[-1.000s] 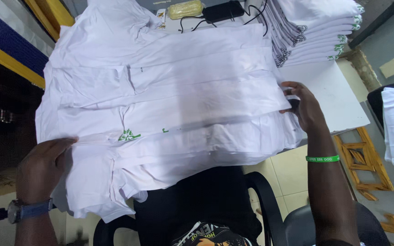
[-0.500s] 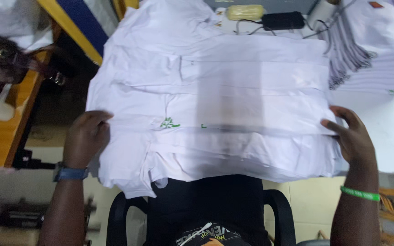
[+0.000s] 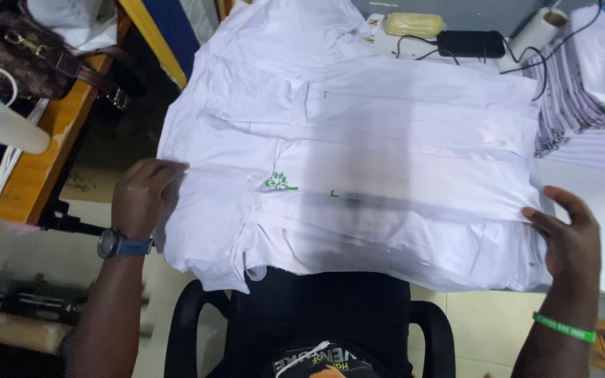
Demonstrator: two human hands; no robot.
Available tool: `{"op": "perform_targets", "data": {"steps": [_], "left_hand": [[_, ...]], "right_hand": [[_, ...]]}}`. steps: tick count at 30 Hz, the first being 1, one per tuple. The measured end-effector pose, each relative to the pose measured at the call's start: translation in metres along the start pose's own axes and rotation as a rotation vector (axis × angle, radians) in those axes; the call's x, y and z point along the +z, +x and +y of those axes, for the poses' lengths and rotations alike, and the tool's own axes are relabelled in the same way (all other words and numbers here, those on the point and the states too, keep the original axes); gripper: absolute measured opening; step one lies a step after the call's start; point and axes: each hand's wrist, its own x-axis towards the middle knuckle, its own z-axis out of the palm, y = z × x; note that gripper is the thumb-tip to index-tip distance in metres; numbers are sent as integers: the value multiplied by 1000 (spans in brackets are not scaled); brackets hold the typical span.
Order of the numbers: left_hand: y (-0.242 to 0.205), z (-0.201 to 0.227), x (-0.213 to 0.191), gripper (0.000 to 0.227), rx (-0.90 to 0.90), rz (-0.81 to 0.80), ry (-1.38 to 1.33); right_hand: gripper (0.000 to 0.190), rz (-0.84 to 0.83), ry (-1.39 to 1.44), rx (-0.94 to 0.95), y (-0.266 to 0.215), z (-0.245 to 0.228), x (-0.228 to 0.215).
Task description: The person folds white t-shirts one by one on a table. They smooth the fabric, fold the sleeves and bottom, then stack the finished shirts to the right.
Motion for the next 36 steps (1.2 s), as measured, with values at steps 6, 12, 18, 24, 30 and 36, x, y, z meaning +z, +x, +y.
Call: {"op": "perform_targets", "data": {"steps": [6, 12, 18, 24, 30, 36], "left_hand": [[27, 18, -15, 37, -24, -100, 73], [98, 102, 13, 29, 48, -96, -373], [136, 208, 127, 37, 235, -260, -564], [169, 323, 166, 32, 446, -161, -546], [177, 378, 209, 8, 456, 61, -422], [175, 403, 237, 16, 458, 77, -409]], "right_hand": [[39, -95, 159, 213, 25, 29, -18], [38, -129, -42, 310, 50, -10, 0], [53, -96, -389, 413, 58, -92, 41], [59, -137, -485, 440, 119, -58, 44], [34, -110, -408, 308, 141, -31, 44], [44, -128, -424, 256, 122, -78, 55]]}}
